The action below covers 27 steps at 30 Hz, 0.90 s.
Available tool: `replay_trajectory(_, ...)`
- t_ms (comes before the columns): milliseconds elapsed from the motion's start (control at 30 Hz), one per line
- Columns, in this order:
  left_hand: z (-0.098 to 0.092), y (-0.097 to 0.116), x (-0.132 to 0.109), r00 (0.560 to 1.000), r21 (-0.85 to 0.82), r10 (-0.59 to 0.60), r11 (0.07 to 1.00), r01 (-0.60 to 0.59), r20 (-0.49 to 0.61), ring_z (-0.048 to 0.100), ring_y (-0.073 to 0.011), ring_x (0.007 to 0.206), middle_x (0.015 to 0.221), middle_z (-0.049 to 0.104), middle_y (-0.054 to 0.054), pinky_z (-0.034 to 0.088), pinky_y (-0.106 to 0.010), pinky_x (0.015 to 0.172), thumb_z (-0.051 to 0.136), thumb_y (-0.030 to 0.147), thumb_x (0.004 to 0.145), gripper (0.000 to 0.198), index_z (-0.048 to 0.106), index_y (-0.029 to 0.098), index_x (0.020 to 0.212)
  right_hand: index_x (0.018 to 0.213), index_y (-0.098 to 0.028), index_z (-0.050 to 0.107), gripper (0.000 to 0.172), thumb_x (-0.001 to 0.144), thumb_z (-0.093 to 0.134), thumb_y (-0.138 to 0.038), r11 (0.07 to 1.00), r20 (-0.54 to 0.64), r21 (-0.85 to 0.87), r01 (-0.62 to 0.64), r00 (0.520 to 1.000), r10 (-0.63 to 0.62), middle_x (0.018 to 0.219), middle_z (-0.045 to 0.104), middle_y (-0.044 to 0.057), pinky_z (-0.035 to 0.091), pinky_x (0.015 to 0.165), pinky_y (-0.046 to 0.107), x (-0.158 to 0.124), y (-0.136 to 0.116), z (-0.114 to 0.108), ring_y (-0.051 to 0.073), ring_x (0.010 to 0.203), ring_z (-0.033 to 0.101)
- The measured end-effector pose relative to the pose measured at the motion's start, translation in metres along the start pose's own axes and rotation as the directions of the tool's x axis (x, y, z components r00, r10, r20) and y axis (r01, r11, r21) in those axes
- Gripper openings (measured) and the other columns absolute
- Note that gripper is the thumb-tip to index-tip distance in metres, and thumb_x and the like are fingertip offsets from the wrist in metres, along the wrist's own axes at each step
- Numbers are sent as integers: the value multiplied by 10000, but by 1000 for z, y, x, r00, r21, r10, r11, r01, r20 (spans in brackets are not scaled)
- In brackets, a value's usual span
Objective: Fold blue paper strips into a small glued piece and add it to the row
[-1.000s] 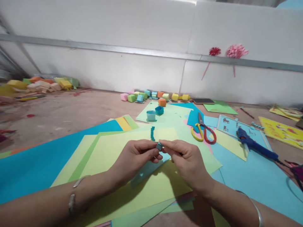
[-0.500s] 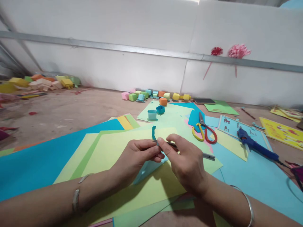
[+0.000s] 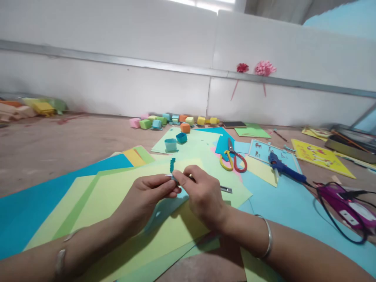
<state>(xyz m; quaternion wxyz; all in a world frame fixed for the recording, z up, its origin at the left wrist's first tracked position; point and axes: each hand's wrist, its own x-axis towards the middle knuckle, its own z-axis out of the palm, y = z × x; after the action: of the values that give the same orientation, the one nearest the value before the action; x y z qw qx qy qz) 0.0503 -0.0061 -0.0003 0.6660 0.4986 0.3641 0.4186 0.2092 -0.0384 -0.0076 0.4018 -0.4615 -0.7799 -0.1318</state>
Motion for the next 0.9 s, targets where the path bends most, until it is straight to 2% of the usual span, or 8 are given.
replay_trajectory(200, -1, 7, 5, 1000, 104, 22, 994, -21, -6, 642, -131, 626, 649, 717, -42, 524, -214, 626, 810, 325, 625, 189, 776, 153, 694, 1202, -162, 633, 349, 998, 352, -202, 999, 74, 38, -22, 997, 20, 913, 660, 89, 507, 628, 273, -3, 1, 1, 170, 780, 607)
replay_trajectory(300, -1, 13, 10, 999, 140, -47, 989, 45, 7, 636, -140, 631, 681, 724, -52, 526, -223, 593, 820, 327, 585, 231, 778, 149, 725, 1276, -171, 568, 385, 966, 342, -149, 993, 145, 103, -58, 988, 43, 1039, 661, 116, 535, 689, 306, -2, 4, -2, 199, 903, 622)
replay_trajectory(433, -3, 16, 14, 990, 188, -135, 972, 141, -44, 572, -104, 531, 740, 726, -67, 446, -194, 460, 821, 351, 579, 300, 770, 129, 776, 1316, -166, 497, 412, 927, 369, -121, 954, 141, 262, -146, 984, 112, 1001, 673, 99, 532, 663, 301, 6, 16, -11, 156, 743, 618)
replay_trajectory(567, -7, 18, 11, 997, 213, -71, 974, 76, -31, 524, -77, 494, 751, 707, -54, 404, -183, 432, 806, 383, 627, 331, 771, 132, 839, 1101, -164, 602, 310, 879, 408, -68, 887, 272, 209, -413, 895, 352, 805, 687, 32, 511, 603, 260, 15, 43, -25, 113, 586, 608)
replay_trajectory(633, -8, 20, 8, 999, 226, -50, 973, 51, -10, 571, -108, 546, 696, 691, -48, 430, -188, 459, 800, 403, 643, 349, 774, 138, 868, 917, -163, 646, 236, 832, 460, -45, 882, 358, 110, -458, 846, 395, 781, 697, 39, 521, 646, 282, 16, 56, -32, 145, 679, 653)
replay_trajectory(733, -7, 21, 7, 998, 219, -64, 974, 56, 29, 647, -155, 659, 768, 725, -77, 498, -215, 542, 791, 411, 654, 338, 773, 147, 864, 847, -156, 669, 172, 798, 532, -63, 898, 353, 43, -437, 848, 396, 949, 712, 102, 526, 777, 358, 17, 62, -40, 210, 903, 665)
replay_trajectory(800, -6, 21, 6, 995, 207, -74, 977, 58, 71, 653, -155, 666, 832, 740, -92, 517, -231, 570, 778, 399, 663, 295, 768, 149, 822, 955, -154, 669, 166, 842, 549, -147, 878, 361, 157, -452, 854, 375, 1029, 701, 117, 538, 780, 355, 18, 57, -43, 199, 917, 665)
replay_trajectory(900, -4, 20, 6, 987, 246, -84, 968, 48, 138, 600, -131, 556, 667, 703, -62, 490, -226, 522, 750, 358, 675, 214, 748, 146, 708, 1084, -166, 638, 263, 866, 587, -304, 748, 450, 425, -509, 836, 314, 1012, 706, 98, 560, 723, 321, 19, 38, -43, 167, 849, 674)
